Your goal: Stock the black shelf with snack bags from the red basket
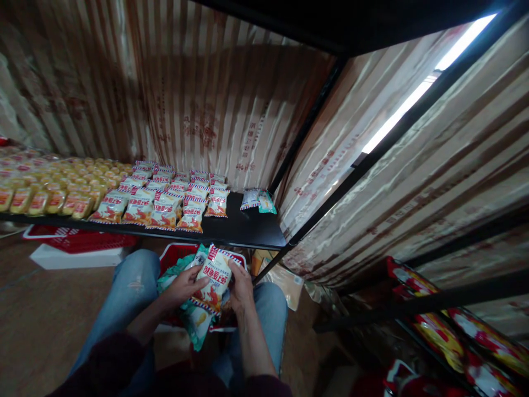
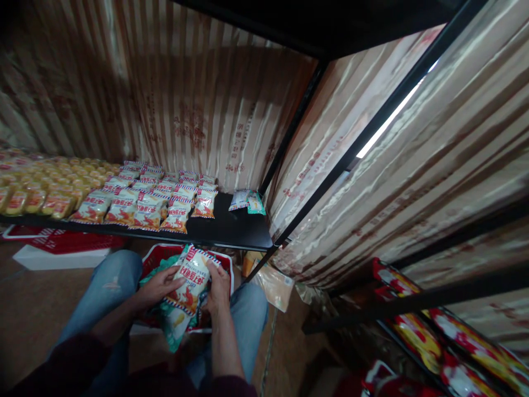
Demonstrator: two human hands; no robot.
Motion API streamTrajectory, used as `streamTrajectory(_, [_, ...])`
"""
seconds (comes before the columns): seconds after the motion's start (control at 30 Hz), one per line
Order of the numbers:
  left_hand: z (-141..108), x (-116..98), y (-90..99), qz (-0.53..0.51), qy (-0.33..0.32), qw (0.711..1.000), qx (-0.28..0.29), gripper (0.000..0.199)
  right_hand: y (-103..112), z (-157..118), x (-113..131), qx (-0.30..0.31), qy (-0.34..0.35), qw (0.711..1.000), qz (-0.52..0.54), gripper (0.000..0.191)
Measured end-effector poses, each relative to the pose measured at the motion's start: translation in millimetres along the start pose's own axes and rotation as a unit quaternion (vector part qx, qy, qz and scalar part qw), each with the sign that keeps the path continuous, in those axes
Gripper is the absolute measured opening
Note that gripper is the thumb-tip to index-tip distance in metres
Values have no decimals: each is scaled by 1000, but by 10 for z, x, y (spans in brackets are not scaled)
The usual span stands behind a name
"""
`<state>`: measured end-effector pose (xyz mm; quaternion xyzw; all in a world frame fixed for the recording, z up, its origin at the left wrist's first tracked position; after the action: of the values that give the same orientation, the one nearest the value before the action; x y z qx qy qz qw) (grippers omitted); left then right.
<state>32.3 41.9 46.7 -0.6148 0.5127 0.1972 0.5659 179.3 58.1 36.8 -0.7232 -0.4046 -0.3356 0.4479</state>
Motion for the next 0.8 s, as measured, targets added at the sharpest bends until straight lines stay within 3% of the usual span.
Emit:
streamTrajectory(0.17, [-18,42,31,-38,-33,998,-48,63,16,75,50,-21,9,999,-23,37])
streamTrajectory(0.43, [2,11,6,-46,-28,996,-77,48,-15,188,99,-26,21,998,-62,38])
streamTrajectory(0.67, [61,-152,16,-66,-82,982,-154,48,-60,137,-47,86,24,989,-115,55])
streamTrajectory(0.8, [157,-202,39,-41,-113,974,-193,52,-128,56,-134,133,36,980,-144,47])
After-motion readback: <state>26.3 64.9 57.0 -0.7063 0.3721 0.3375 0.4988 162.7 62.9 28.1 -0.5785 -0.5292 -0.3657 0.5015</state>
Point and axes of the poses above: each hand's wrist, its own z-axis towards the middle knuckle, its own y-axis out of the back of the hand, x = y × z, the point moved 5 cm from there along z, towards the middle knuckle, and after that the axes turned 12 degrees about -z, right-handed, at the moved point
